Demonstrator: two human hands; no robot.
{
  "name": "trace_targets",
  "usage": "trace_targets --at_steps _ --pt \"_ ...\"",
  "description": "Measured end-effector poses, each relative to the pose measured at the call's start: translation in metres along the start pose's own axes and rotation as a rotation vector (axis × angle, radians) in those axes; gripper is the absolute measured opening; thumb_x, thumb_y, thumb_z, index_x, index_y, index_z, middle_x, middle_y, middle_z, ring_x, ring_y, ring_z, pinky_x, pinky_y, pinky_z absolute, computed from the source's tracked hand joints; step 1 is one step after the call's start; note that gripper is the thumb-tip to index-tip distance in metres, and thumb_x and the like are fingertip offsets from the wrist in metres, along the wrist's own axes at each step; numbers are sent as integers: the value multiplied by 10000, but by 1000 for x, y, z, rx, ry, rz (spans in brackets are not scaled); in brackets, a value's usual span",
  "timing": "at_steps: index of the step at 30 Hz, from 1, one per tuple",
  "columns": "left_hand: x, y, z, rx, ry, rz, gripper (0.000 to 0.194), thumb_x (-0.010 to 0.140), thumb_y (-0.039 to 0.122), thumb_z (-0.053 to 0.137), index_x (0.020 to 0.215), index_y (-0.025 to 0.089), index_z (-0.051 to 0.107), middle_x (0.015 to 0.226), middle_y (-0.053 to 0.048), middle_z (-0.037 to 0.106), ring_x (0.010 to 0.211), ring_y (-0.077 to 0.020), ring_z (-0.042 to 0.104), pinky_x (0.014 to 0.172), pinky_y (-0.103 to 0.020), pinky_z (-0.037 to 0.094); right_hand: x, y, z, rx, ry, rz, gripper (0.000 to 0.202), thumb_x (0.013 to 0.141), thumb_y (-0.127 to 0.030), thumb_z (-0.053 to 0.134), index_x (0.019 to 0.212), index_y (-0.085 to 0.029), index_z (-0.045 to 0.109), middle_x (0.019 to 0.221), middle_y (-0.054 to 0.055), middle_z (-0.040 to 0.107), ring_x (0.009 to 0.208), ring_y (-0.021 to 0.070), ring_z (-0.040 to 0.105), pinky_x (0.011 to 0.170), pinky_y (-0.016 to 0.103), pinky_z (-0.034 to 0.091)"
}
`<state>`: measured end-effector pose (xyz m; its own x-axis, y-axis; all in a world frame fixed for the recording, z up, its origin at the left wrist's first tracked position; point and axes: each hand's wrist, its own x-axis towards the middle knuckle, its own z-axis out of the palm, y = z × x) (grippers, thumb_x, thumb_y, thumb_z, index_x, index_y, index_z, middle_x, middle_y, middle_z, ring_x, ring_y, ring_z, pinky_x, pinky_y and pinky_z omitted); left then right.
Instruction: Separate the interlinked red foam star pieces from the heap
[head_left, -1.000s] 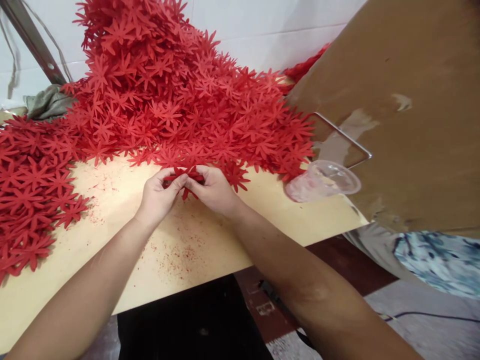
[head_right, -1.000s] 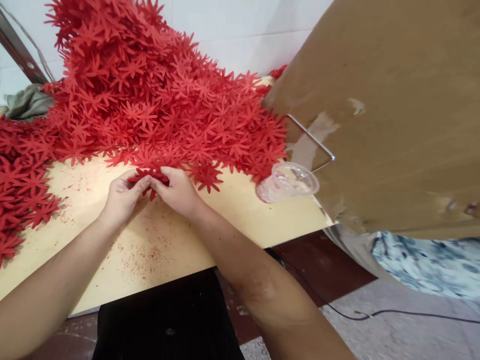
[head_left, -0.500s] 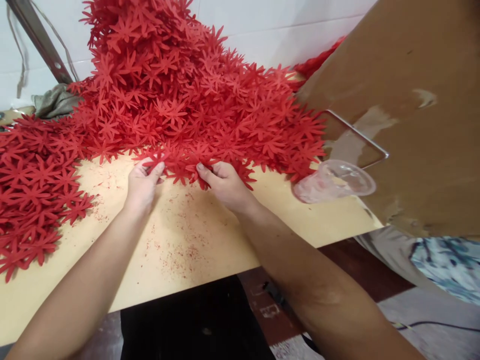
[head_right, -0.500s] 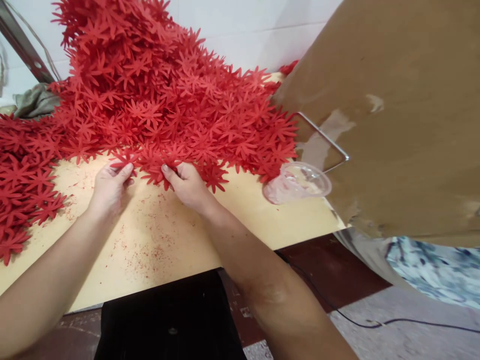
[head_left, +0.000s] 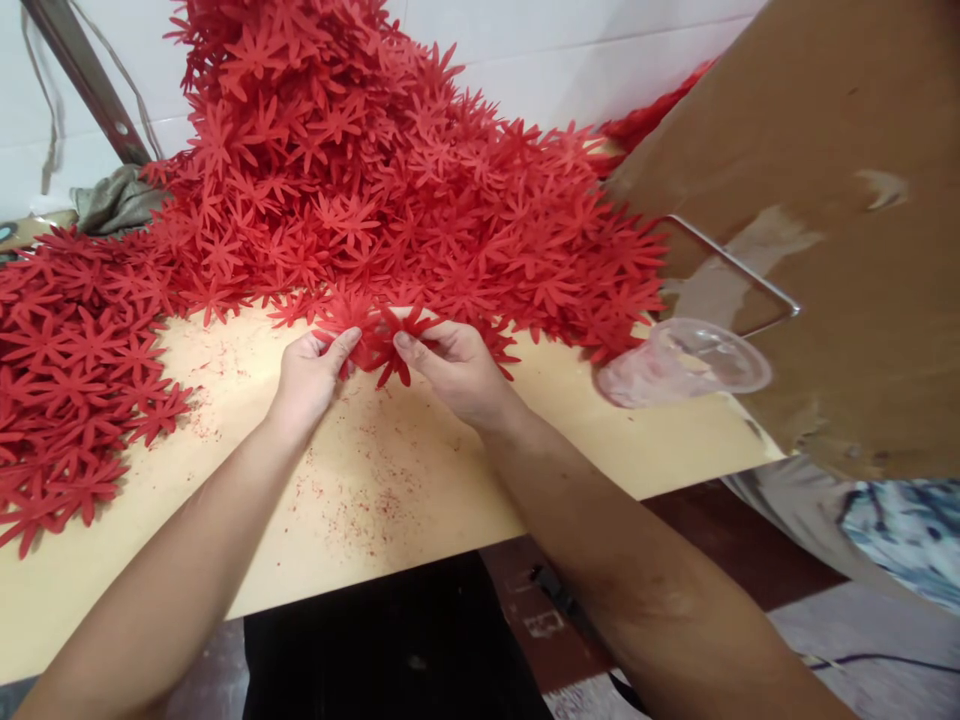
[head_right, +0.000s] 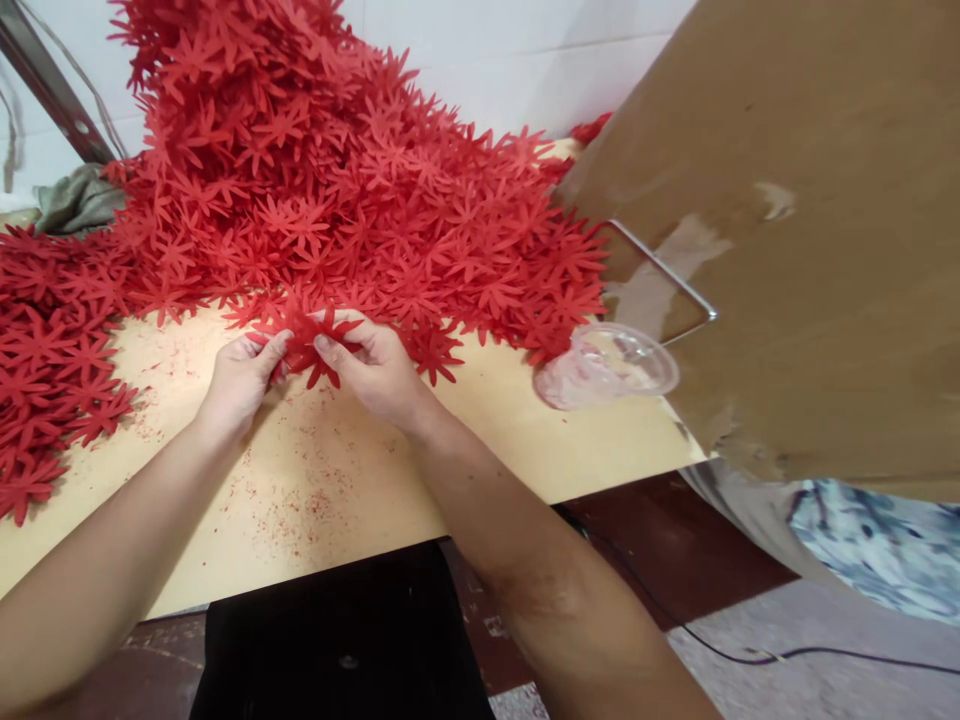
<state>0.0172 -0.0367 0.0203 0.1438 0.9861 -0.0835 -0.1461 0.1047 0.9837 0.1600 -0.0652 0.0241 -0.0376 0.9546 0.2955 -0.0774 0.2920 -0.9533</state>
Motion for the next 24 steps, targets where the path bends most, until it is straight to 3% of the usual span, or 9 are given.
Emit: trace_targets --at_steps 4,9,11,13,16,18,21,24 --pt "-2 -3 2 25 -75 -22 322 724 441 700 605 172 572 413 71 433 367 -31 324 391 -203 239 0 0 3 6 -28 26 371 684 -557 683 674 -191 623 680 -1 625 680 105 596 771 291 540" --pt "4 -7 -1 13 -68 9 362 712 485 695 598 182 531 412 66 439 359 -38 348 373 -194 255 4 6 -13 -164 311 92 418 709 -510 678 541 -185 476 498 -51 439 486 62 426 486 227 412" --pt "7 -10 -3 22 -43 45 307 695 460 719 719 184 587 555 30 572 458 -56 477 429 -189 360 8 9 -24 -165 456 76 348 752 -438 659 585 -191 480 528 -50 454 499 64 441 491 224 404" --pt "10 -13 -7 78 -19 107 355 716 478 695 923 199 622 871 -43 681 708 -110 618 587 -228 488 11 10 -32 -82 519 73 227 780 -367 634 682 -201 515 592 -44 512 540 74 499 526 230 437" --pt "12 -16 -15 279 43 307 516 756 530 630 1167 223 573 1305 -113 542 1158 -219 547 900 -366 494 15 9 -32 38 479 154 93 772 -256 612 788 -209 533 658 -43 573 558 76 544 540 231 466" --pt "12 -16 -20 458 85 476 557 758 523 630 1227 237 545 1398 -113 443 1285 -254 434 1005 -428 426 16 7 -28 55 451 222 73 759 -185 597 788 -204 533 634 -54 570 519 67 529 517 219 455" --pt "6 -10 -21 653 53 624 457 802 471 592 1194 235 580 1307 -107 492 1247 -244 446 1011 -442 417 14 5 -23 10 427 245 72 762 -146 589 741 -193 538 549 -68 531 463 62 488 488 210 420" --pt "-2 -3 -13 592 -48 573 347 806 414 600 1087 215 644 1130 -90 575 1056 -195 554 935 -377 467 10 3 -19 -150 337 205 237 791 -254 613 591 -174 513 449 -54 476 417 60 427 449 217 350"
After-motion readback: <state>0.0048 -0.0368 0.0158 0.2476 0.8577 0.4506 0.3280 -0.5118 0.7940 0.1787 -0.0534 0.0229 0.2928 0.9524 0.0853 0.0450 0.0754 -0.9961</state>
